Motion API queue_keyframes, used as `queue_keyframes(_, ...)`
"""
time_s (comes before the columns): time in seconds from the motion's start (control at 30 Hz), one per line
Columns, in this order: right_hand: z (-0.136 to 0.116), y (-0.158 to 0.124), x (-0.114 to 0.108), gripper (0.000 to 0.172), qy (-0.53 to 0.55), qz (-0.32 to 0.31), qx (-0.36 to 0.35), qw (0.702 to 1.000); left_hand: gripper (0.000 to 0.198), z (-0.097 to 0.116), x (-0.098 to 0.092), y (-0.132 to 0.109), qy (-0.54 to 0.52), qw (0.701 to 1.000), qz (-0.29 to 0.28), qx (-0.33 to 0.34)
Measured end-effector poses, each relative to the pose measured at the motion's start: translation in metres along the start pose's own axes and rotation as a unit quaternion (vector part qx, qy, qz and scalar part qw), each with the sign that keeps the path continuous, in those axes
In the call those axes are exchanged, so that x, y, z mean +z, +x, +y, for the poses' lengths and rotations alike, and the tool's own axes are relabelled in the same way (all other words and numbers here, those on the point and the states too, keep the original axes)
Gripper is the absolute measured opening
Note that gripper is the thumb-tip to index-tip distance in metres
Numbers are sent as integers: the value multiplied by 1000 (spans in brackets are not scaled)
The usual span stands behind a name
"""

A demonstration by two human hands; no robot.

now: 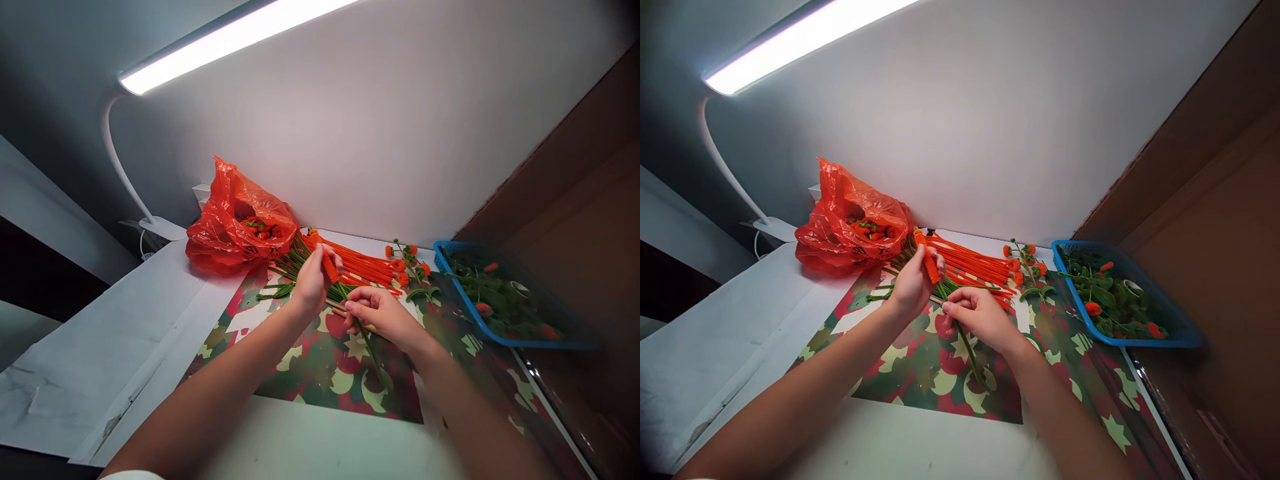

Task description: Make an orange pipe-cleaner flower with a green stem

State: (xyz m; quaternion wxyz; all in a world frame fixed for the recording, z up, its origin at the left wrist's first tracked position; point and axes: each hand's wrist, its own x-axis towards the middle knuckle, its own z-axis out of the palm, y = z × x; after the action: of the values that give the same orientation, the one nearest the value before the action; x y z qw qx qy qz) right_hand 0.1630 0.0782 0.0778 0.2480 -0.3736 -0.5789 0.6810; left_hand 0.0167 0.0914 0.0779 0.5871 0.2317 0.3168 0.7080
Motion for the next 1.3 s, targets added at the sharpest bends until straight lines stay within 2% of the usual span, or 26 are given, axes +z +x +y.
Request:
queue_keyframes(0.1,-2,-2,-3,40,-25,-29,20,999,37,13,-4,9,-24,999,37,27)
queue_keyframes(0.2,-1,-2,-3,38,-23,-40,29,999,37,13,-7,11,-24,998,46,42)
queue_keyframes(0.37,1,0,1,39,-14,-8,6,1000,33,-7,-6,1,8,1000,15,20)
queue_keyframes(0.47,0,1,1,41,-9,2,1,1000,32,-17,-4,-6,41,999,-6,34)
queue_keyframes(0.7,1,3,-1,42,24,53,4,998,32,-26,-5,-14,62,997,-50,4)
queue_keyframes(0.83,-4,2,-9,40,44,47,-18,998,14,-14,-9,-3,76,996,16,37)
queue_keyframes(0.97,-8,-1,-22,36,46,24,-43,998,14,5,-17,13,75,991,86,74)
queue_keyframes(1.13,-9,-2,-37,16,138,-9,-46,989,13,18,-20,21,78,991,66,90)
queue_keyframes(1.2,-8,-2,-39,13,167,14,-71,983,13,19,-20,21,86,990,60,96)
queue_keyframes(1.3,-6,1,-39,20,173,61,-104,977,16,19,-21,22,100,988,57,107)
